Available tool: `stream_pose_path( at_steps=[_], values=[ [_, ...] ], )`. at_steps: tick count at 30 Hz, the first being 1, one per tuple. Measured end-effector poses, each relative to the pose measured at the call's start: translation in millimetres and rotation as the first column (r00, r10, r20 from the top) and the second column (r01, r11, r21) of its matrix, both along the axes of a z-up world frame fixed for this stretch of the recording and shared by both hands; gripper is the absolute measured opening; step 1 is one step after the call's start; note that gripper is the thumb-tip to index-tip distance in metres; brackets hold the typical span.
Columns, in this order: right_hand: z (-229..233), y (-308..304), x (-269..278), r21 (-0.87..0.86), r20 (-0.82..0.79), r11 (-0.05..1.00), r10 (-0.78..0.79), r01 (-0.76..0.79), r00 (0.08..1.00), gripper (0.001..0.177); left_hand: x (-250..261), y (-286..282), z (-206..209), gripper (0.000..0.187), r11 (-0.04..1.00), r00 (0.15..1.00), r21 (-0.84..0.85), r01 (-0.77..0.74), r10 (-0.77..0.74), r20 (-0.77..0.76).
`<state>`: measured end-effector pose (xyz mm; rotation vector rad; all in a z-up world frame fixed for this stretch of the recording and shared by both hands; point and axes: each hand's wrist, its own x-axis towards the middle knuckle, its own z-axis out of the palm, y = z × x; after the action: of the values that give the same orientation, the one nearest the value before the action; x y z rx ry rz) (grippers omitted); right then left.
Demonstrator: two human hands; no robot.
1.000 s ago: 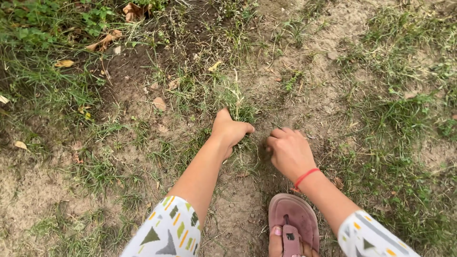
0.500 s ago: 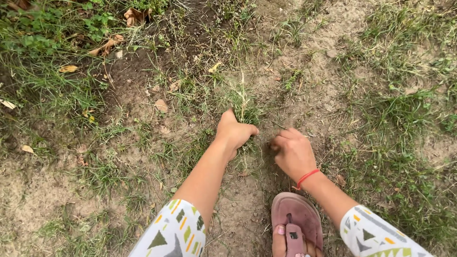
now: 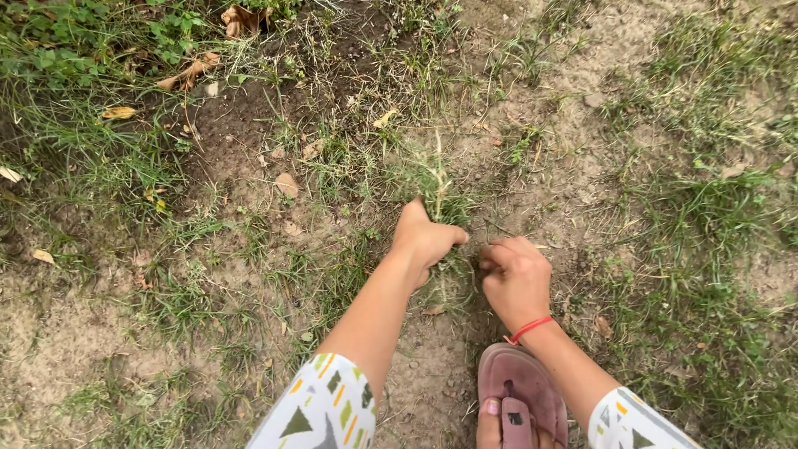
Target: Pulling weeds and grass from a patch of dirt by hand.
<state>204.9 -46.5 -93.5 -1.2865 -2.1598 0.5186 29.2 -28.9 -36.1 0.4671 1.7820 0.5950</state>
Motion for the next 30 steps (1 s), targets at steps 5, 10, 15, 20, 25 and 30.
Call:
stream_pose_path(
  at_steps=[5,10,15,20,25,30],
  values=[
    [16,8,-11,-0.051,-0.057,0.997,-0.064,0.061,0.996,0.020,1,3,-21,0.086,0.999,0.999,-0.003,-0.046,0.046,0.007],
    [51,35,-34,-0.093,-0.093,0.996,-0.016,0.007,0.996,0.015,-2,7,-30,0.072,0.983,0.976,0.082,-0.165,0.151,0.155],
    [46,61,-18,-0.267,-0.058,0.948,-0.196,0.174,0.979,0.010,-12,13,-14,0.074,0.978,0.971,0.018,-0.210,0.206,0.122],
    [29,81,14,-0.388,0.109,0.884,-0.238,0.262,0.965,0.012,-18,14,-2,0.074,0.980,0.976,-0.016,-0.201,0.201,0.082],
    [35,68,-3,-0.292,0.253,0.955,0.024,0.053,0.967,0.019,-12,20,2,0.095,0.976,0.975,-0.042,-0.214,0.216,0.043],
    [17,70,-9,-0.150,0.412,0.987,0.118,-0.060,0.904,0.005,-3,22,7,0.101,0.976,0.975,-0.014,-0.216,0.216,0.044]
  ],
)
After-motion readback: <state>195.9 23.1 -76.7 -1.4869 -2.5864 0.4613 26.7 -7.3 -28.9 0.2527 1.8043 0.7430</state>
